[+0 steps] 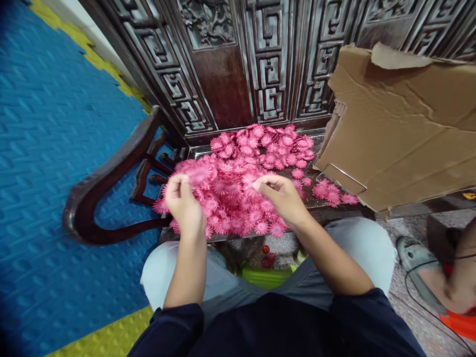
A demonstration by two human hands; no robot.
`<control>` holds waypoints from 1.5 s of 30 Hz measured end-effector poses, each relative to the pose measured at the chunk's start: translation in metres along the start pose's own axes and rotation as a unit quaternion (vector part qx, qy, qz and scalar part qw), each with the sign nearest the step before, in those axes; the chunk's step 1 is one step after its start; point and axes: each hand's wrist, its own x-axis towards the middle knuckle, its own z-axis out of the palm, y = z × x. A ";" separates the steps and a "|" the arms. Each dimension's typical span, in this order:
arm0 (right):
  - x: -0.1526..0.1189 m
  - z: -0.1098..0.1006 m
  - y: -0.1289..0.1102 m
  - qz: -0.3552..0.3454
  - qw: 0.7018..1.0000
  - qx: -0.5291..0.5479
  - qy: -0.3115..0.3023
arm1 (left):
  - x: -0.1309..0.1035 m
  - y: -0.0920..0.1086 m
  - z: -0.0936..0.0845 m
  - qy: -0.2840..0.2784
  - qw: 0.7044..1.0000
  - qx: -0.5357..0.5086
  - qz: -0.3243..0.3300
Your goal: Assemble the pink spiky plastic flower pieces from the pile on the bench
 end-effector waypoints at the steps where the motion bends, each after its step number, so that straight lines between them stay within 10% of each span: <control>1: 0.001 -0.002 0.000 -0.005 1.000 0.001 0.012 | 0.007 -0.007 -0.002 0.038 0.999 0.029 0.005; 4: 0.002 -0.005 0.000 -0.010 1.000 -0.001 0.023 | 0.023 -0.028 -0.009 0.072 0.984 0.154 0.042; 10: 0.000 0.003 0.001 0.016 0.999 0.001 -0.035 | 0.029 -0.045 -0.008 -0.036 0.956 0.289 0.034; 13: 0.001 0.006 0.003 0.013 0.999 0.001 -0.049 | 0.018 -0.027 -0.005 -0.025 0.965 0.249 0.083; 16: 0.001 0.007 0.005 0.012 0.999 0.007 -0.052 | 0.000 0.001 -0.002 -0.142 0.969 0.156 0.127; 25: -0.002 0.005 -0.002 0.021 0.996 0.031 -0.082 | -0.029 0.035 0.005 -0.339 0.940 -0.042 0.002; 45: -0.003 0.004 -0.006 0.004 0.993 -0.014 -0.119 | -0.023 0.035 0.001 -0.364 0.927 -0.079 -0.037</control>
